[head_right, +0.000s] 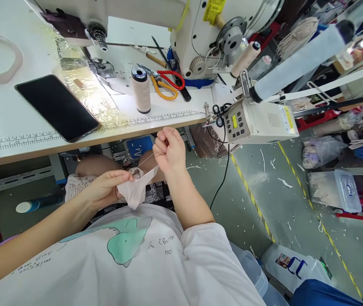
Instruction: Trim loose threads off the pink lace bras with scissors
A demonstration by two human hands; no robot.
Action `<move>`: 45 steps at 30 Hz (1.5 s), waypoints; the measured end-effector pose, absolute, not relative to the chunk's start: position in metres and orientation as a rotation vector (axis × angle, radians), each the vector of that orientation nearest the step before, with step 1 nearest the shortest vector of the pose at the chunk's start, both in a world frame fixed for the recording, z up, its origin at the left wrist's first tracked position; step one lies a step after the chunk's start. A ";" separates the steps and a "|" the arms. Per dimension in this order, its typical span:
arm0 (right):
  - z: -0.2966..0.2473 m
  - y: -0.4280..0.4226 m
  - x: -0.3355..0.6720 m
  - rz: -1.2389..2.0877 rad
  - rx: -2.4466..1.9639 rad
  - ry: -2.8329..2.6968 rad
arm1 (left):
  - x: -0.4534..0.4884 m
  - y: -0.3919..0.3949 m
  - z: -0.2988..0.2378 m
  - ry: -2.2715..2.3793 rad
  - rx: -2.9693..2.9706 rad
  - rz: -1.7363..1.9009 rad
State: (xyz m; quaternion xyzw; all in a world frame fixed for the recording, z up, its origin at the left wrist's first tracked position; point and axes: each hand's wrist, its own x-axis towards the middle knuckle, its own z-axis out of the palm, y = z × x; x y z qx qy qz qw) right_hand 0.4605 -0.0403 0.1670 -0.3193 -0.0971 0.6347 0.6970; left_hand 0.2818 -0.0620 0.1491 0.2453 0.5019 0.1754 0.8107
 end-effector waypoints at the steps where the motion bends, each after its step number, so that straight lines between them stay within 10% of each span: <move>1: 0.167 -0.040 0.462 1.408 -0.717 -0.214 | 0.281 -0.062 0.148 1.071 0.518 0.377; 33: 0.112 -0.126 0.395 1.890 -0.868 -0.806 | 0.212 -0.088 0.161 1.098 1.116 0.482; 45: 0.130 -0.115 0.360 1.517 -1.028 -1.316 | 0.186 -0.103 0.175 1.200 1.574 0.401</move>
